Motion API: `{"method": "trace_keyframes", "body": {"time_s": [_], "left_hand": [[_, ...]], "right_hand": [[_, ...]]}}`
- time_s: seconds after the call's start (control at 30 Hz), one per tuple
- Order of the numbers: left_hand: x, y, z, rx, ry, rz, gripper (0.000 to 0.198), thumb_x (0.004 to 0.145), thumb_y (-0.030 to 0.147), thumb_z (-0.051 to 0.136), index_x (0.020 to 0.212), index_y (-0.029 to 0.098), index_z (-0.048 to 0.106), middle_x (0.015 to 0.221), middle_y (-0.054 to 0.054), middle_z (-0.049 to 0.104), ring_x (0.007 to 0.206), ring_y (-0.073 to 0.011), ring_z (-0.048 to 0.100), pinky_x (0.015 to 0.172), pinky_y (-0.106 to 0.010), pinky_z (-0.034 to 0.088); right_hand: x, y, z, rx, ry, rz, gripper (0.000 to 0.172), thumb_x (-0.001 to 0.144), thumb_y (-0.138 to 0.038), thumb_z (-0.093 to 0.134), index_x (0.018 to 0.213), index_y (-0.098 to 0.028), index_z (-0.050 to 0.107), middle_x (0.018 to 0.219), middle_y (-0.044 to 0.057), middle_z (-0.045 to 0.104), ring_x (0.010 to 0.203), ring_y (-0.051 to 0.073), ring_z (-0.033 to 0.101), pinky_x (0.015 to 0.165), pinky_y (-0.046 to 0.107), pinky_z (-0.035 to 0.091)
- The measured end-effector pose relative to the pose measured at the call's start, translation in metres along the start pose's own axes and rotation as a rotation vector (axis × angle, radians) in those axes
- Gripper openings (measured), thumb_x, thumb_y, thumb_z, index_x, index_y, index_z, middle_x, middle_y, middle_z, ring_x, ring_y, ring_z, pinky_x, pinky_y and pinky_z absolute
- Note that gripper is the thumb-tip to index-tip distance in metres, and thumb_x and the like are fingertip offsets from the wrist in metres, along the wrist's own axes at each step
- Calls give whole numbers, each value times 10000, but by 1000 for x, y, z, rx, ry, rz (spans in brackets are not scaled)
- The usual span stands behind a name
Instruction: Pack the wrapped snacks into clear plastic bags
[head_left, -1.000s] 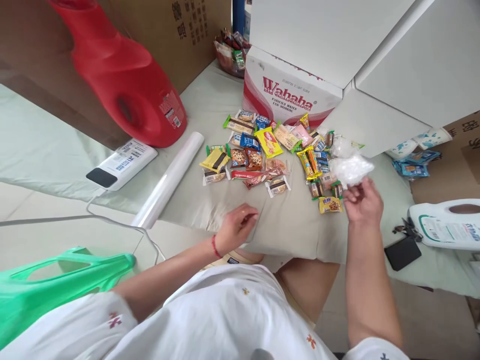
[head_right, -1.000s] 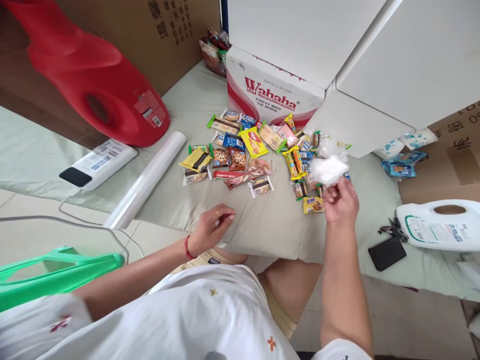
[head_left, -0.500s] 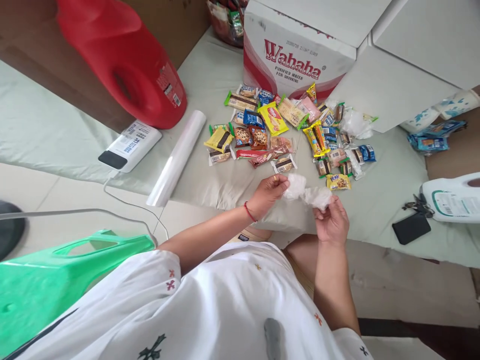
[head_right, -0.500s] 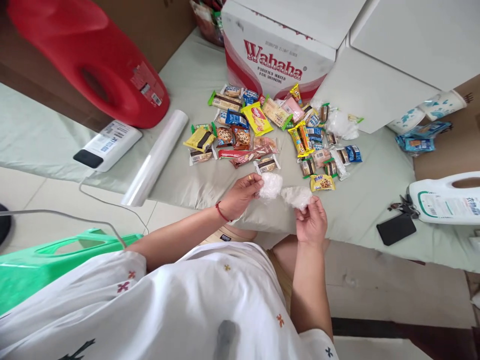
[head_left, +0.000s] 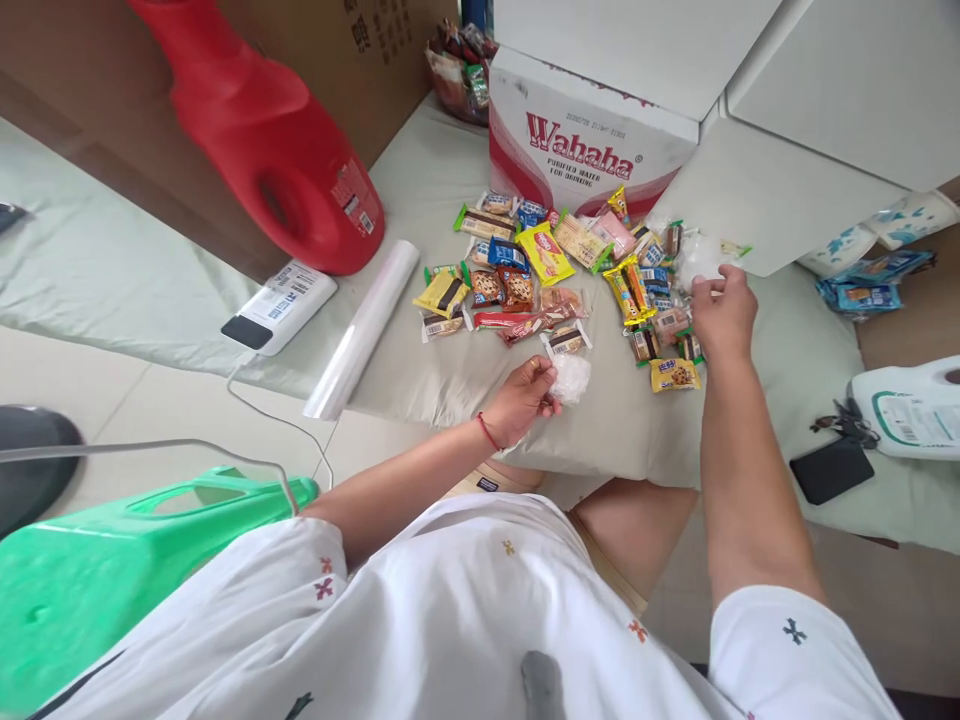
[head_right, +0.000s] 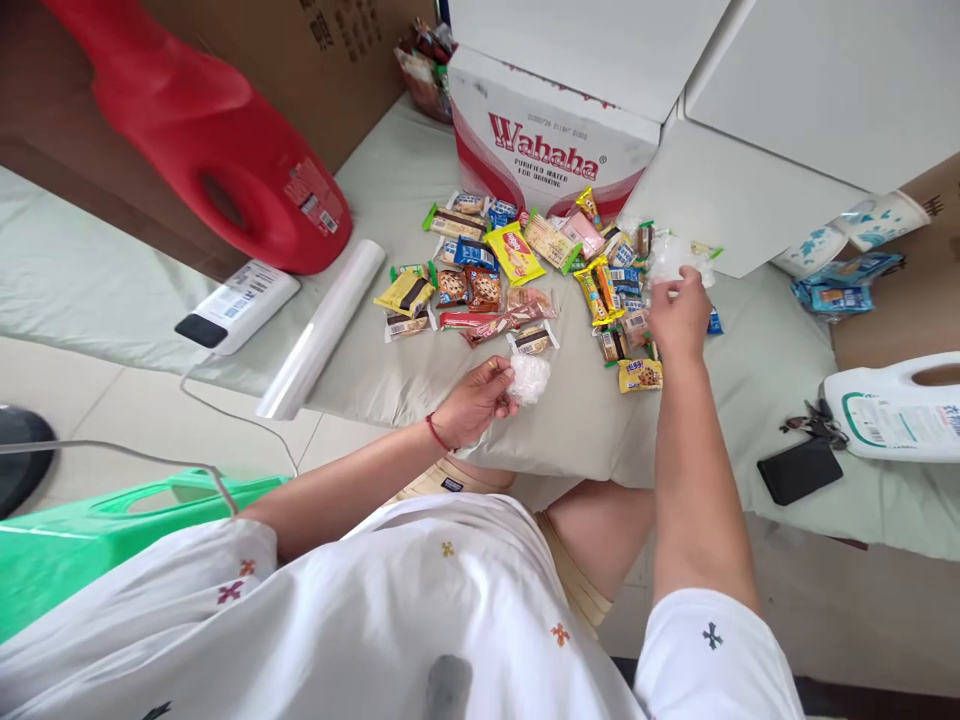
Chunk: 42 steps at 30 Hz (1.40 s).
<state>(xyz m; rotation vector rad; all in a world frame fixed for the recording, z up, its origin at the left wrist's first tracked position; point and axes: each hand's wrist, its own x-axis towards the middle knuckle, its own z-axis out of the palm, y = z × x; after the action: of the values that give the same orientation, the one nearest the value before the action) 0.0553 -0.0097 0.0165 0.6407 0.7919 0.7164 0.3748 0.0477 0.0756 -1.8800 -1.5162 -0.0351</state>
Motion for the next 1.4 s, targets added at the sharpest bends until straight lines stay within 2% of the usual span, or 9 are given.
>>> {"method": "trace_keyframes", "body": {"time_s": [0.07,0.17,0.33,0.5,0.73,0.97,1.07,1.2,1.4], "left_hand": [[5,-1,-2,-15,1,-12,423,804,434,824,914,191,496,696,56,594,504,-63,606,425,-153,375],[9,-1,-3,-37,-25,-60,384,803,402,824,896,174,530,664,37,616,532,-76,613,475,-168,417],[7,6,-1,-83,-153,-135,359,770,389,818,953,124,659,819,-34,692,678,-117,663,592,-231,488],[8,-1,1,172,-94,-44,456,613,371,933,924,128,705,735,19,666,585,-62,489,554,-214,343],[6,-5,-3,237,-90,24,445,692,523,855,803,141,658,669,27,610,574,-64,418,555,-222,309],[2,-6,-6,134,-218,16,332,729,392,801,816,169,571,1028,-48,715,804,-112,620,739,-249,483],[-1,-10,-4,318,-195,136,240,772,357,742,816,176,591,1009,-51,737,820,-126,629,782,-258,489],[-8,-10,1,525,-151,272,128,779,298,694,815,188,639,1016,-48,749,915,-163,655,863,-283,513],[-2,3,-9,65,-71,88,236,712,296,696,775,200,489,772,21,663,661,-98,593,642,-230,496]], "right_hand": [[-39,-25,1,146,-117,-45,455,933,-468,628,1325,-238,638,1216,127,668,952,257,664,830,445,573],[-118,-64,7,348,-476,-229,470,863,-447,765,1316,-343,695,1399,84,614,1243,282,595,962,447,561],[-191,-90,33,543,-284,42,176,932,-351,711,1082,-343,803,1118,56,705,1033,221,648,933,407,542],[-198,-97,45,772,-185,336,147,908,-401,737,959,-279,802,951,26,718,872,170,646,823,325,530],[-197,-97,43,962,-48,712,344,756,-525,839,838,-218,708,682,-47,598,584,96,455,549,240,383],[-192,-90,26,1142,-73,834,472,745,-645,820,799,-222,619,769,-28,621,562,71,455,445,187,337],[-194,-95,24,1045,-186,858,526,779,-736,742,886,-226,674,798,-1,660,612,104,525,415,187,374],[-193,-100,24,917,-333,800,465,699,-633,856,822,-220,684,761,-10,664,679,131,579,529,231,519],[-190,-71,9,1164,-205,930,465,617,-499,934,749,-212,592,713,-39,603,582,86,496,461,183,381]]}}
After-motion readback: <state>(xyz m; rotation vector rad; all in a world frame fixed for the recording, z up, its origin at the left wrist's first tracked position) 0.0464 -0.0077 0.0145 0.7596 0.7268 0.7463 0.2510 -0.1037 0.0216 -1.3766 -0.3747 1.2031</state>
